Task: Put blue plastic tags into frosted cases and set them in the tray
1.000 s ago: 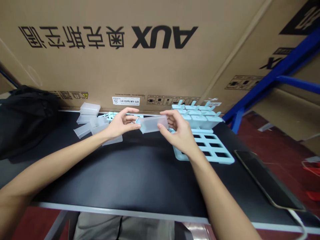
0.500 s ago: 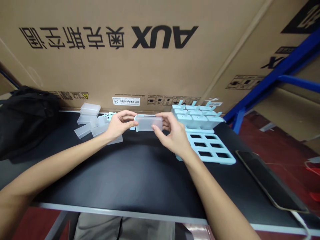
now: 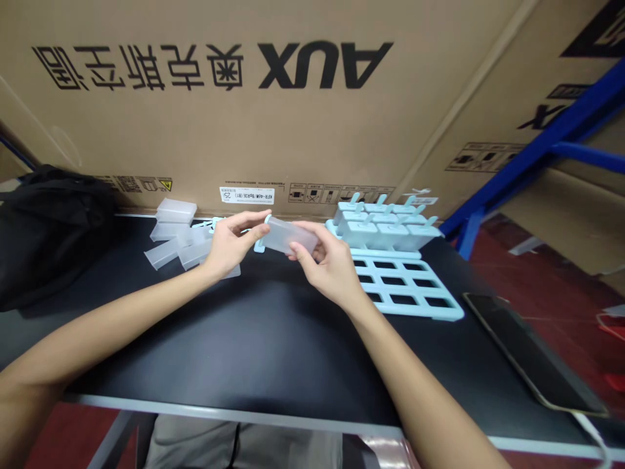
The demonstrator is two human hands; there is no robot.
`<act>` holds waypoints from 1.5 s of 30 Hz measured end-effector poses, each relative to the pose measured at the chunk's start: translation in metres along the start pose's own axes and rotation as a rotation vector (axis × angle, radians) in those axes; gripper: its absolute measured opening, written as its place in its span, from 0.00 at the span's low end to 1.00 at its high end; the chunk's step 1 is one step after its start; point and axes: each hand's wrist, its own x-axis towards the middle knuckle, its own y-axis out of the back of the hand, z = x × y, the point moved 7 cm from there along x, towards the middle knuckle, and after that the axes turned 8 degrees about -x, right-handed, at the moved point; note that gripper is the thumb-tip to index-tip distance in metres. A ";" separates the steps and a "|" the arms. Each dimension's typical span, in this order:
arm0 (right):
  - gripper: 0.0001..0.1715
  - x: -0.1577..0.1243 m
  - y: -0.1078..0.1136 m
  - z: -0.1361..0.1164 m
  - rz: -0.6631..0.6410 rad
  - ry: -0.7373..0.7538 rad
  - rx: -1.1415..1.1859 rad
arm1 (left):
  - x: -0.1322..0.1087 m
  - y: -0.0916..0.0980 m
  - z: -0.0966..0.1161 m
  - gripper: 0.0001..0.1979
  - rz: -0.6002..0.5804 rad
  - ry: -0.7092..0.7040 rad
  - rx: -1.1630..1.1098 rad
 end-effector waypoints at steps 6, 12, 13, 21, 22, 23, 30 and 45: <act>0.25 -0.003 -0.007 -0.017 0.058 0.007 0.060 | -0.019 -0.036 0.032 0.31 -0.183 -0.360 0.236; 0.28 0.000 0.006 -0.022 0.036 -0.012 0.021 | -0.016 -0.047 0.039 0.35 -0.355 -0.386 0.271; 0.29 0.001 0.008 -0.021 0.022 -0.029 0.028 | -0.012 -0.044 0.043 0.34 -0.371 -0.353 0.264; 0.27 0.006 0.025 -0.010 0.053 -0.113 0.092 | 0.058 0.024 0.013 0.12 -0.370 -0.065 0.858; 0.26 0.007 0.026 -0.008 0.061 -0.116 0.084 | 0.062 0.030 -0.002 0.11 -0.413 -0.007 1.005; 0.26 0.008 0.028 -0.005 0.067 -0.121 0.079 | 0.064 0.036 -0.016 0.12 -0.453 0.044 1.124; 0.26 0.009 0.030 0.005 0.062 -0.161 0.061 | 0.062 0.042 -0.063 0.16 -0.508 0.163 1.322; 0.25 0.010 0.035 0.011 -0.023 -0.169 0.040 | 0.072 0.026 -0.025 0.18 -0.548 0.020 0.960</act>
